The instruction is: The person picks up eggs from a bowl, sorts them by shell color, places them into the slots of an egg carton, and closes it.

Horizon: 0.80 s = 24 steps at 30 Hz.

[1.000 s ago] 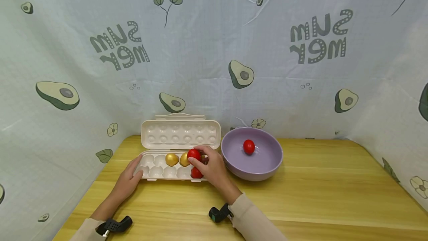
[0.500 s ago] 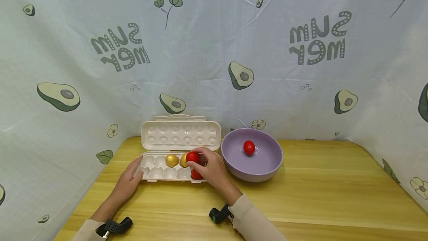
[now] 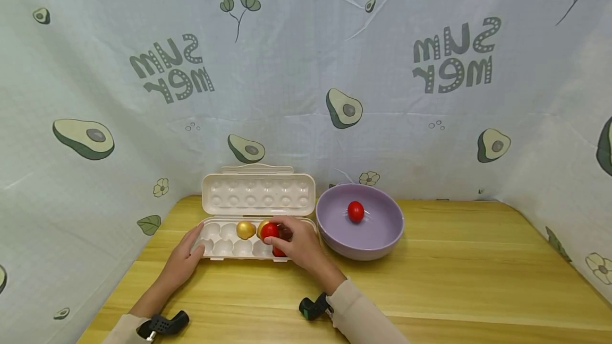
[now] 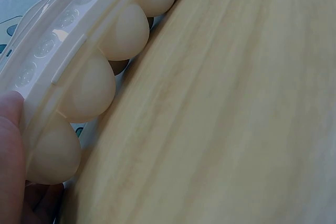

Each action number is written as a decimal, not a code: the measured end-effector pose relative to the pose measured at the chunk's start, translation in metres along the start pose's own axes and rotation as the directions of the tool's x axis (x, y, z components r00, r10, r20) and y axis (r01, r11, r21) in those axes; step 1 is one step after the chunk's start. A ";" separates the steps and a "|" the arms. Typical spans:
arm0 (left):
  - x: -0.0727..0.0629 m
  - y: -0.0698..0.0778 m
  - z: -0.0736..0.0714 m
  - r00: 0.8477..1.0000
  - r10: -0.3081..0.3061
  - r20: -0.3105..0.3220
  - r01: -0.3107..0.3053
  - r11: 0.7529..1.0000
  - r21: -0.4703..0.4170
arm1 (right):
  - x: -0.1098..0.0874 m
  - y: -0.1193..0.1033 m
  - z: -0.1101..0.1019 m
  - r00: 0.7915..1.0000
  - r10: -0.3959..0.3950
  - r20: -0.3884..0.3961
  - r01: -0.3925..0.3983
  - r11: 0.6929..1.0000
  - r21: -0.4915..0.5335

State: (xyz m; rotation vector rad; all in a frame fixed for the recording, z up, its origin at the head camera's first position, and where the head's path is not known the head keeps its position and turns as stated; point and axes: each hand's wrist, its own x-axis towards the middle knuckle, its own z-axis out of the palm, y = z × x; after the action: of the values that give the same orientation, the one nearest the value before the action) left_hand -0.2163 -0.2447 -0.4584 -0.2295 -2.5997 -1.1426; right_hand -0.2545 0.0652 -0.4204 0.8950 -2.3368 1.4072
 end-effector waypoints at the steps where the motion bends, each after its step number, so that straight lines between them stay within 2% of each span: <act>1: 0.000 0.000 0.000 1.000 -0.003 0.002 0.003 1.000 0.000 | 0.000 -0.001 0.000 1.000 0.008 0.007 -0.008 1.000 -0.015; 5: 0.000 0.000 0.000 1.000 -0.008 0.001 0.008 1.000 0.003 | -0.001 -0.001 0.001 0.999 0.020 0.026 -0.018 0.998 -0.066; 12: 0.000 0.000 -0.001 1.000 -0.010 0.007 0.010 1.000 0.000 | -0.002 -0.002 0.001 0.998 0.031 0.053 -0.027 0.997 -0.074; 16: 0.000 0.000 -0.001 1.000 -0.018 0.013 0.018 1.000 -0.003 | -0.002 -0.002 0.001 0.998 0.038 0.056 -0.031 0.993 -0.116; 24: 0.000 0.000 0.000 1.000 -0.015 0.015 0.015 1.000 -0.021 | -0.002 -0.005 0.001 0.995 0.059 0.077 -0.050 0.992 -0.114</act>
State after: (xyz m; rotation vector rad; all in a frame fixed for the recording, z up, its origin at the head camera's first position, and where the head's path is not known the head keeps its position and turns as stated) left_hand -0.2157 -0.2448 -0.4583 -0.2242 -2.6069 -1.1788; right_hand -0.2496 0.0634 -0.4188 0.8771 -2.4900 1.2677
